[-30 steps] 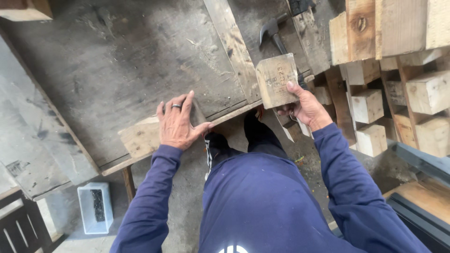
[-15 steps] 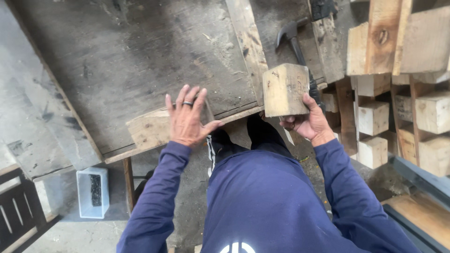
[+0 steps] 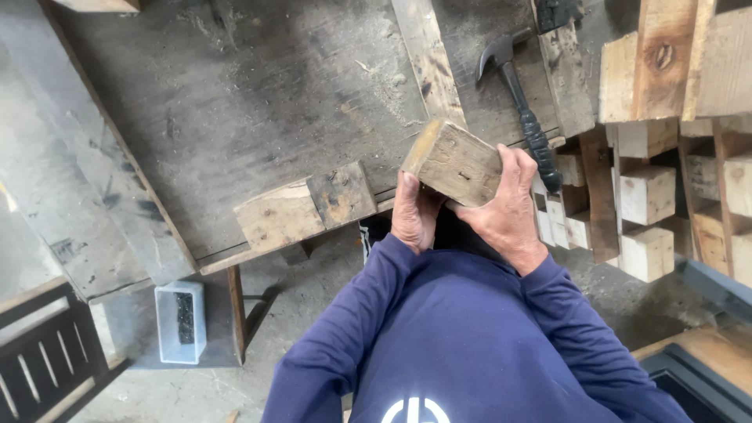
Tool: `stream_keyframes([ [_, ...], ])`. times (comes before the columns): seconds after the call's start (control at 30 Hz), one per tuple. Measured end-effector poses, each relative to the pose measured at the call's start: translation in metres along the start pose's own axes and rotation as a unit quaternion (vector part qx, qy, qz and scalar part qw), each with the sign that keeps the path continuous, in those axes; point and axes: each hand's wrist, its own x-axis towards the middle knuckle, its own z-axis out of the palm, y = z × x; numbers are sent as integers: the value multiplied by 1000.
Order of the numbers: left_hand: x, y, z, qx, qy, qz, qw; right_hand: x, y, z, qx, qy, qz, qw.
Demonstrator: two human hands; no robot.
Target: The person hammers nails into wooden planks and blocks on a workbench. They repeatedly position the wood, drive nails with a hammer, and adjust the pieces before moving them aside.
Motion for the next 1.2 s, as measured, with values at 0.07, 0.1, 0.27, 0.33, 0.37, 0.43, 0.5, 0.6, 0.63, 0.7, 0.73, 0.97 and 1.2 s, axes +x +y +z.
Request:
stream_keyframes([
  [0.07, -2, 0, -5, -17, -14, -11, 1000, 2, -4, -2, -5, 3, -11, 1000],
  [0.1, -2, 1, -8, -13, -20, -19, 1000, 4, -5, -3, -6, 0, -10, 1000],
  [0.27, 9, 12, -14, 84, 49, 9, 995, 6, 4, -6, 8, -34, 57, 998],
  [0.33, 14, 17, -15, 100, 52, 9, 994, 6, 9, -6, 1, -32, 47, 998],
  [0.37, 15, 18, -15, 94, 52, 2, 994, 6, 12, -7, 3, -37, 52, 998],
  [0.43, 17, 18, -15, 84, 50, -11, 995, 6, 16, -8, 6, -47, 64, 997],
  [0.5, 17, 14, -14, 87, 48, -16, 995, 8, 21, -10, 14, -53, 73, 996],
  [0.6, 16, 8, -10, 87, 38, -23, 995, 12, 25, -15, 17, -62, 81, 995],
  [0.63, 15, 6, -9, 87, 33, -24, 995, 14, 27, -17, 17, -64, 82, 994],
  [0.7, 14, 5, -7, 84, 29, -31, 996, 15, 28, -20, 10, -60, 73, 996],
  [0.73, 14, 6, -6, 84, 28, -34, 996, 16, 29, -20, 7, -58, 68, 996],
  [0.97, 8, 16, -11, 128, 4, -63, 990, 10, 34, -12, 74, -46, 98, 991],
  [1.2, -9, 26, 15, 230, -5, -94, 969, -11, 40, 13, 550, -117, 320, 763],
])
